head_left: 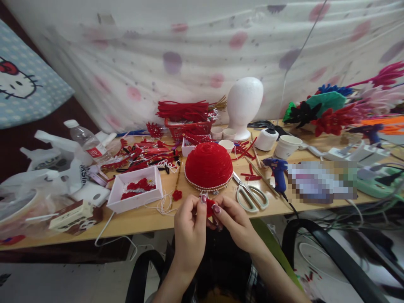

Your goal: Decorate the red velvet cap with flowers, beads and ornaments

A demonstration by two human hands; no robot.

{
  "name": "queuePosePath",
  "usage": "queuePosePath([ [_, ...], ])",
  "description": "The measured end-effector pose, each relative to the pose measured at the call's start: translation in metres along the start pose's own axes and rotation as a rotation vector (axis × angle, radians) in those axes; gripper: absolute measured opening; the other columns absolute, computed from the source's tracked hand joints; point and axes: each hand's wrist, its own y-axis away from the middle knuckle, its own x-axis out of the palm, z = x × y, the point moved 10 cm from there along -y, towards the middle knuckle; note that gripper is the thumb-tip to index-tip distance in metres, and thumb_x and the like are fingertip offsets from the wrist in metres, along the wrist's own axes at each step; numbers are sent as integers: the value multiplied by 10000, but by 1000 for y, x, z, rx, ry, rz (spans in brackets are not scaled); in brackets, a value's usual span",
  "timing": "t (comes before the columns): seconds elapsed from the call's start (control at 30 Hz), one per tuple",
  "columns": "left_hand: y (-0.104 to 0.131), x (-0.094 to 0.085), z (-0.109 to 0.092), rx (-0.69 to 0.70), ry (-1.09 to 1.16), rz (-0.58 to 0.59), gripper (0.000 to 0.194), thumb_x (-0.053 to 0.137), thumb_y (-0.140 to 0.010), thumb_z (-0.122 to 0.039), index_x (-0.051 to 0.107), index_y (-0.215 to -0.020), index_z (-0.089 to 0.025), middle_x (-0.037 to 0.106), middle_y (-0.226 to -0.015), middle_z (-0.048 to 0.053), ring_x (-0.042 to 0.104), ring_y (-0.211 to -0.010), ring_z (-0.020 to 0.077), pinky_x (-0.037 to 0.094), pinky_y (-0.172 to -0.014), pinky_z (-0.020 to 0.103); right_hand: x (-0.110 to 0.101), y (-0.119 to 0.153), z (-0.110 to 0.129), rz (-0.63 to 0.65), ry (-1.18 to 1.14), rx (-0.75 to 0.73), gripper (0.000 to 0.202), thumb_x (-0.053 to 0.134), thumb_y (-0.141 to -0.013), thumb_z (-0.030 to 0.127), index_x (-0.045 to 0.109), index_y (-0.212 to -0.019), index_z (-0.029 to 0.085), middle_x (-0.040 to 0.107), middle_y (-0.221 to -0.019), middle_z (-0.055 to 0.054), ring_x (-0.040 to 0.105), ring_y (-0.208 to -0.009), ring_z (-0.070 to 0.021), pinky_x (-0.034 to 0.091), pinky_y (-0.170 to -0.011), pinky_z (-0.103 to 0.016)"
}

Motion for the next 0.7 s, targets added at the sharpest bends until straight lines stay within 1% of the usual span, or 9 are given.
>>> queuePosePath([
  [0.07,1,-2,-2,21,-10,-32,297,472,-965,-400,509,-738,-212,563,-654,-25,573,-546,122,488,-523,225,-1,1,4,-45,39,-35,257,505,-984,394,508,-832,187,497,-677,29,450,-565,-94,381,-521,-220],
  [0.17,1,-3,-3,28,4,-47,296,472,-967,-401,521,-748,-209,556,-657,-28,572,-545,117,485,-523,219,-1,2,8,-61,87,-65,246,491,-993,376,505,-833,191,519,-688,22,465,-573,-98,384,-522,-222],
  [0.23,-1,-2,-2,20,33,-7,308,483,-961,-410,520,-735,-204,557,-649,-31,558,-520,108,481,-510,214,-2,3,11,-52,128,-82,246,485,-997,367,512,-829,189,512,-675,25,464,-573,-97,382,-528,-222],
  [0.3,-6,2,-1,5,78,80,336,500,-951,-430,523,-711,-196,561,-642,-28,551,-512,102,484,-507,211,-5,3,12,-48,171,-92,259,483,-998,371,523,-822,185,505,-662,27,461,-566,-96,377,-530,-223],
  [0.37,-11,5,4,-36,158,166,393,482,-947,-480,542,-696,-183,568,-638,-16,550,-520,106,493,-503,215,-11,3,10,-66,185,-82,273,488,-992,391,533,-823,181,504,-655,27,455,-552,-96,376,-523,-227],
  [0.47,-16,6,15,-143,322,188,466,456,-928,-563,586,-726,-164,582,-637,-2,539,-515,106,501,-472,220,-21,3,8,-126,157,-62,285,506,-976,427,547,-839,181,499,-651,29,449,-536,-97,381,-507,-226],
  [0.53,-18,8,22,-207,412,177,426,525,-891,-573,614,-807,-165,599,-657,-6,536,-504,99,499,-447,214,-23,2,8,-148,161,-66,286,517,-969,433,553,-838,181,501,-656,27,454,-540,-99,389,-503,-222],
  [0.6,-16,14,26,-258,478,188,377,620,-839,-550,632,-902,-178,615,-681,-15,535,-487,92,487,-419,203,-21,2,11,-147,186,-84,286,521,-968,422,550,-813,184,504,-654,24,463,-547,-101,396,-504,-220],
  [0.7,-12,28,30,-333,597,238,364,713,-777,-510,675,-913,-174,597,-636,-30,510,-454,74,437,-383,170,-16,3,13,-142,168,-96,276,519,-972,401,539,-795,190,520,-647,24,475,-538,-102,405,-502,-219],
])
